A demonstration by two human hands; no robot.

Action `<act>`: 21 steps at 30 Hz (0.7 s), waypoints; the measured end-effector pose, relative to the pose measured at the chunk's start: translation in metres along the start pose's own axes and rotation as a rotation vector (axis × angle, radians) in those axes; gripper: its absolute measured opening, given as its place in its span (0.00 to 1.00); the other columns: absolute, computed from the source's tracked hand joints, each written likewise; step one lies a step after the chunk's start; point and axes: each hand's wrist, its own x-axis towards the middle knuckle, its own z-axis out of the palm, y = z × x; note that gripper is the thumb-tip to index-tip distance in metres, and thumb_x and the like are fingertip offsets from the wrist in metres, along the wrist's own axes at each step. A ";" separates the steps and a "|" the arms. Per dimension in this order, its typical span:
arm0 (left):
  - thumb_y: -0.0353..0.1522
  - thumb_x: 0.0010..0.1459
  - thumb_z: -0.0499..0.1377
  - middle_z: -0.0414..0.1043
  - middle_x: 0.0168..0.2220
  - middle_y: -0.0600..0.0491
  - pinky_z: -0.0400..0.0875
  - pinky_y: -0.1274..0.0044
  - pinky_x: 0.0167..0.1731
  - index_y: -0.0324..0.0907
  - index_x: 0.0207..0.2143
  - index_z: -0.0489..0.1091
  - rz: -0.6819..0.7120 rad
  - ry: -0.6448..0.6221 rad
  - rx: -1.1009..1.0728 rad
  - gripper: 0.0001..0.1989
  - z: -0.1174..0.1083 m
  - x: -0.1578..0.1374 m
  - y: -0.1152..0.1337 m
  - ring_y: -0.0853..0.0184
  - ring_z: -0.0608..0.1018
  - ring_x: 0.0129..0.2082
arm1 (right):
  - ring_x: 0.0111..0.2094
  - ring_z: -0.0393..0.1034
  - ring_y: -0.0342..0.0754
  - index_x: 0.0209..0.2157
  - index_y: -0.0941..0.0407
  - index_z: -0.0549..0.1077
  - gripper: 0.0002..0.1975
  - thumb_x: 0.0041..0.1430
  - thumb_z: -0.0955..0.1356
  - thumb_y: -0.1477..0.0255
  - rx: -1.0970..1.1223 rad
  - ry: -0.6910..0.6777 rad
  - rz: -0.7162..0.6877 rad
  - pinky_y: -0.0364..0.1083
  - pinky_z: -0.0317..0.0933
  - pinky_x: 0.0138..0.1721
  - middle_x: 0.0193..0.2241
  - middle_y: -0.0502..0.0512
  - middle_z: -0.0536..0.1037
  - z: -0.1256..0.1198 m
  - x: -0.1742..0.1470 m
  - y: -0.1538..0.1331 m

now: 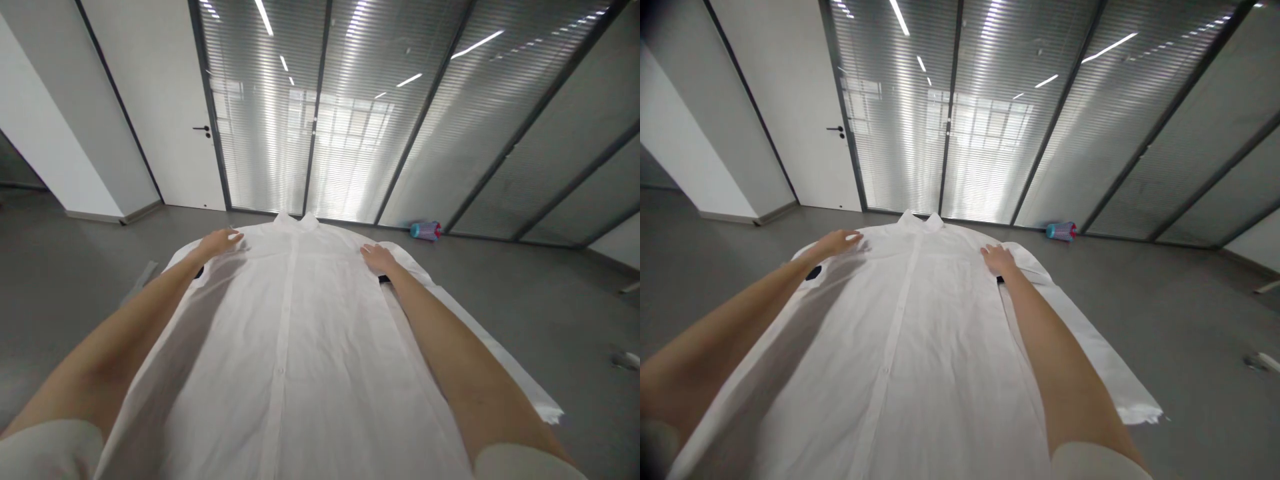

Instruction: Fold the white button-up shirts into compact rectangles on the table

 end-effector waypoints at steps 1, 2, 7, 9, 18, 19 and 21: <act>0.54 0.62 0.51 0.72 0.57 0.37 0.64 0.60 0.55 0.38 0.58 0.70 -0.004 -0.031 0.018 0.34 0.009 0.004 0.007 0.45 0.73 0.56 | 0.66 0.53 0.66 0.66 0.55 0.63 0.32 0.69 0.53 0.53 -0.011 -0.014 0.033 0.66 0.47 0.63 0.66 0.65 0.60 0.010 0.003 -0.006; 0.55 0.61 0.51 0.69 0.59 0.37 0.62 0.58 0.56 0.40 0.60 0.69 -0.016 -0.061 0.039 0.36 0.019 0.005 0.012 0.43 0.71 0.58 | 0.67 0.49 0.68 0.68 0.52 0.59 0.33 0.69 0.52 0.52 -0.027 -0.034 0.071 0.68 0.44 0.63 0.68 0.64 0.55 0.020 0.004 -0.010; 0.63 0.56 0.46 0.46 0.71 0.37 0.42 0.38 0.57 0.44 0.69 0.55 -0.049 -0.080 0.220 0.48 0.050 -0.009 0.011 0.30 0.51 0.67 | 0.69 0.37 0.72 0.71 0.45 0.47 0.37 0.66 0.49 0.45 -0.089 -0.080 0.163 0.68 0.36 0.64 0.72 0.59 0.43 0.047 0.006 -0.017; 0.65 0.55 0.43 0.43 0.72 0.38 0.40 0.37 0.57 0.44 0.71 0.50 -0.062 -0.099 0.271 0.50 0.052 -0.011 0.006 0.30 0.49 0.67 | 0.70 0.36 0.72 0.71 0.45 0.46 0.38 0.65 0.49 0.44 -0.086 -0.085 0.153 0.68 0.35 0.64 0.72 0.59 0.42 0.049 0.009 -0.019; 0.66 0.54 0.42 0.38 0.73 0.43 0.38 0.37 0.58 0.47 0.72 0.47 -0.153 -0.130 0.272 0.52 0.044 0.003 -0.010 0.29 0.44 0.68 | 0.70 0.35 0.70 0.72 0.51 0.47 0.44 0.62 0.48 0.40 -0.077 -0.071 0.124 0.65 0.34 0.66 0.72 0.59 0.41 0.049 0.022 -0.023; 0.66 0.54 0.42 0.38 0.73 0.43 0.38 0.37 0.58 0.47 0.72 0.47 -0.153 -0.130 0.271 0.51 0.043 0.002 -0.010 0.30 0.44 0.68 | 0.70 0.35 0.69 0.72 0.53 0.46 0.45 0.62 0.48 0.40 -0.078 -0.068 0.146 0.65 0.33 0.66 0.72 0.60 0.40 0.049 0.021 -0.019; 0.64 0.57 0.41 0.39 0.73 0.43 0.39 0.38 0.58 0.46 0.72 0.48 -0.140 -0.116 0.275 0.49 0.042 -0.002 -0.009 0.31 0.45 0.68 | 0.71 0.34 0.67 0.72 0.58 0.45 0.47 0.62 0.48 0.40 -0.077 -0.073 0.204 0.65 0.31 0.67 0.72 0.63 0.38 0.047 0.018 -0.011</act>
